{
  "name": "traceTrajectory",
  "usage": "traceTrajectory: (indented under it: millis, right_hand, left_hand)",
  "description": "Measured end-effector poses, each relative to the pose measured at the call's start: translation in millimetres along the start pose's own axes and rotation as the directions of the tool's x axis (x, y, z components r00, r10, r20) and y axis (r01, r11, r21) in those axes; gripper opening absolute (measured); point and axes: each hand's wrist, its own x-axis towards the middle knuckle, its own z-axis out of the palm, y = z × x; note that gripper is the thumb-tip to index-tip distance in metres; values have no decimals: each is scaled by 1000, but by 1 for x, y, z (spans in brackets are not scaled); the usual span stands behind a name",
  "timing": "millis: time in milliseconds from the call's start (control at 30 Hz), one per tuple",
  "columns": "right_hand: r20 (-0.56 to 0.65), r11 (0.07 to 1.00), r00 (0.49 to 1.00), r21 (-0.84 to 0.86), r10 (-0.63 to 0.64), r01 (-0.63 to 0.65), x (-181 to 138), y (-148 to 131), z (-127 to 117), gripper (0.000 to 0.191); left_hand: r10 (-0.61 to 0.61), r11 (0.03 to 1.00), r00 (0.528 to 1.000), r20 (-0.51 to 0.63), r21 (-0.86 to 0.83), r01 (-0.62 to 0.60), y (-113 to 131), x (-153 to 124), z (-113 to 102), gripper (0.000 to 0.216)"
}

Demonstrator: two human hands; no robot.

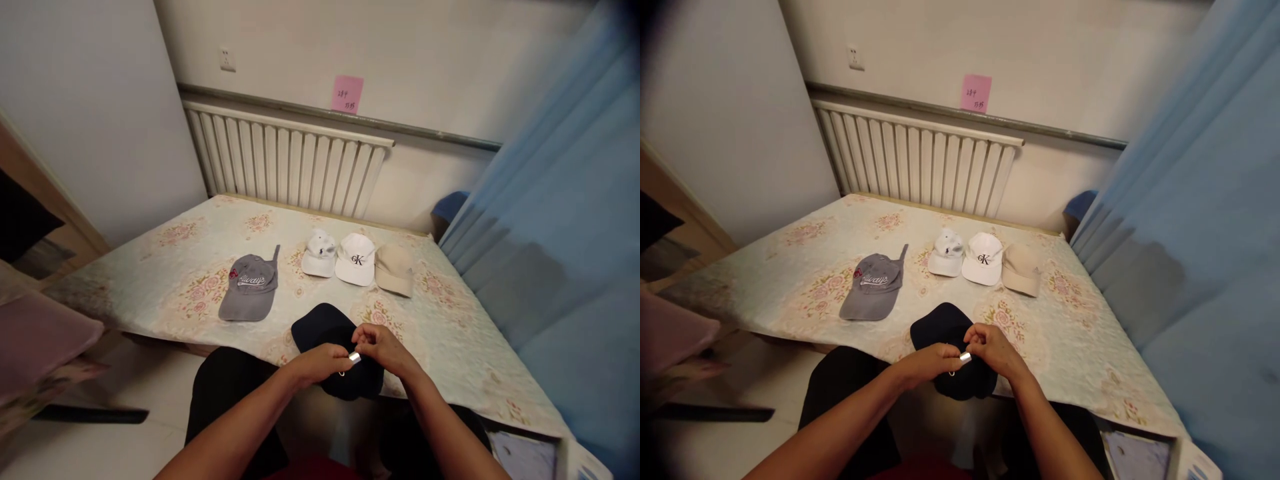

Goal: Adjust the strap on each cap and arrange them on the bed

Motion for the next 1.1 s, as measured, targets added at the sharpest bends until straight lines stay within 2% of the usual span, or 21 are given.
traceTrajectory:
  millis: [267,400,500,600,667,833,900,967,1100]
  right_hand:
    - [-7,999,1000,28,-22,22,0,-1,4,14]
    - [-7,999,1000,27,-24,24,0,-2,5,13]
    - [-7,999,1000,32,-18,18,1,-1,4,13]
    - [-7,999,1000,33,-21,22,3,4,4,13]
    - [3,999,1000,42,-17,17,4,6,5,13]
    - [-4,999,1000,42,-21,22,5,1,9,12]
    - [-73,998,997,39,-39,42,4,-2,6,10]
    - [-199,995,978,59,-69,82,1,1,-2,11]
    - [-481,975,875,156,-63,155,-5,27,-23,20]
  left_hand:
    - [2,1000,1000,-7,11,-2,-5,9,4,9]
    - [4,999,999,47,-39,-3,0,3,1,8]
    - [3,993,995,102,-117,9,5,-3,-3,19]
    - [6,979,998,58,-205,6,8,-7,-7,40]
    - [7,977,999,38,-214,1,9,-7,-6,46]
    - [-52,990,997,62,-129,59,4,1,1,25]
    - [-45,989,998,52,-138,52,3,2,1,20]
    - [-26,987,998,48,-158,33,3,1,-2,18]
    - [-18,961,999,42,-276,29,9,-5,-13,22]
